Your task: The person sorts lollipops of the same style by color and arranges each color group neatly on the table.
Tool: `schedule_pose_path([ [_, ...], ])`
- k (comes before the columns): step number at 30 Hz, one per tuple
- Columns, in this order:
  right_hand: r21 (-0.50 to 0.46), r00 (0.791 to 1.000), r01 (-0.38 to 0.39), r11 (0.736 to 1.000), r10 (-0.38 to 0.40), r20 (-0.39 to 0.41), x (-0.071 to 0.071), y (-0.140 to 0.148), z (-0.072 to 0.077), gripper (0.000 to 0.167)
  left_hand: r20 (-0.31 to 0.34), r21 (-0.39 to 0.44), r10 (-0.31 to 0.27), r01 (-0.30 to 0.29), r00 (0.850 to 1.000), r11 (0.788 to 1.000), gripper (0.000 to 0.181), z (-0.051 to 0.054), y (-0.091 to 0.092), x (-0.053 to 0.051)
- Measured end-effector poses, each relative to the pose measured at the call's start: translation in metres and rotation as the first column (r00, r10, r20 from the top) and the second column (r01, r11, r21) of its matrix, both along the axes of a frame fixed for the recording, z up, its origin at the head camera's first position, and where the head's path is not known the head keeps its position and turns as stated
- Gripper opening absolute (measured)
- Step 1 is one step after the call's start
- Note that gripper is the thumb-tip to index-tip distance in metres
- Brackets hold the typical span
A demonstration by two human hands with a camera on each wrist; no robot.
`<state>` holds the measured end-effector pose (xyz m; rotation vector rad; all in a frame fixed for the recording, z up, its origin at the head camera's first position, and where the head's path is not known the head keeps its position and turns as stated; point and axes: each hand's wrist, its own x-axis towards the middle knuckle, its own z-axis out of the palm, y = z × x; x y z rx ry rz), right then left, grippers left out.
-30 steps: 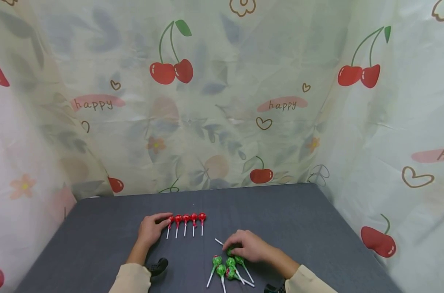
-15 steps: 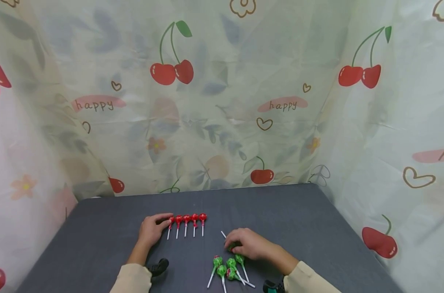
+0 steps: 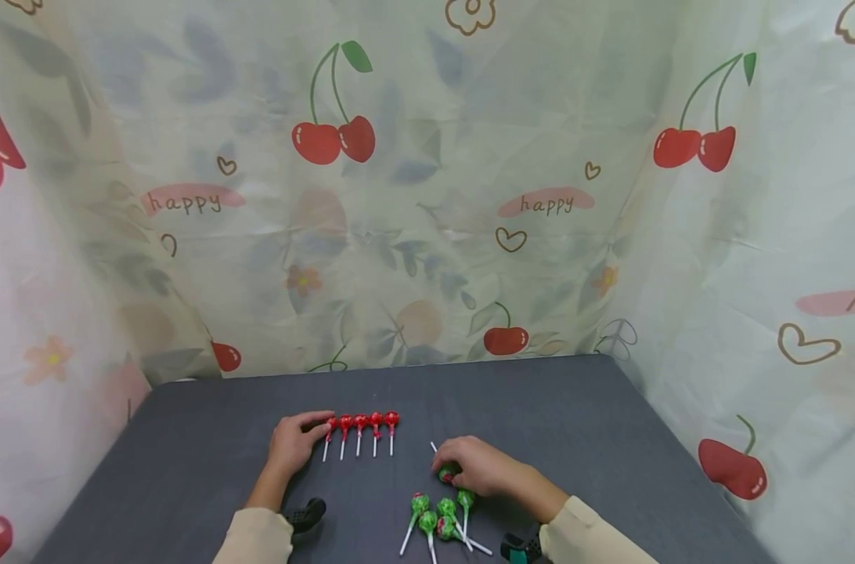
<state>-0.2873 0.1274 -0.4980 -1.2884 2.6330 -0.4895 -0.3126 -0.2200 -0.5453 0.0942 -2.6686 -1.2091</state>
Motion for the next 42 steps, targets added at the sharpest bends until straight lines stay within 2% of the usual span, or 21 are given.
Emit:
schedule_pose_path([
  [6, 0.014, 1.000, 0.007, 1.000, -0.007, 0.004, -0.002, -0.002, 0.000, 0.024, 0.001, 0.000, -0.003, 0.003, 1.000, 1.000, 0.024, 0.000, -0.001, 0.000],
  [12, -0.052, 0.999, 0.044, 0.998, -0.044, 0.006, -0.003, -0.001, -0.002, 0.022, 0.009, 0.003, -0.009, 0.009, 1.000, 1.000, 0.025, 0.001, -0.001, 0.000],
  [17, -0.129, 0.993, 0.115, 0.985, -0.111, 0.035, -0.003, -0.001, 0.001, 0.021, 0.007, 0.009, -0.007, 0.007, 1.000, 1.000, 0.024, 0.002, -0.002, 0.001],
  [21, -0.192, 0.980, 0.190, 0.963, -0.172, 0.104, -0.003, -0.001, 0.005, 0.023, 0.004, 0.009, -0.006, 0.006, 1.000, 1.000, 0.025, 0.002, -0.002, 0.001],
  [28, -0.353, 0.958, 0.259, 0.899, -0.191, 0.214, -0.002, -0.002, 0.009, 0.025, -0.002, 0.009, 0.000, 0.000, 1.000, 1.000, 0.024, 0.001, -0.003, 0.001],
  [36, -0.545, 0.940, 0.296, 0.784, -0.140, 0.310, -0.004, -0.007, 0.011, 0.025, 0.000, 0.013, -0.006, 0.006, 1.000, 1.000, 0.024, -0.001, -0.002, 0.000],
  [42, -0.618, 0.922, 0.333, 0.712, -0.110, 0.370, -0.005, -0.009, 0.017, 0.023, 0.004, 0.015, -0.003, 0.003, 1.000, 1.000, 0.025, -0.001, -0.001, -0.001],
])
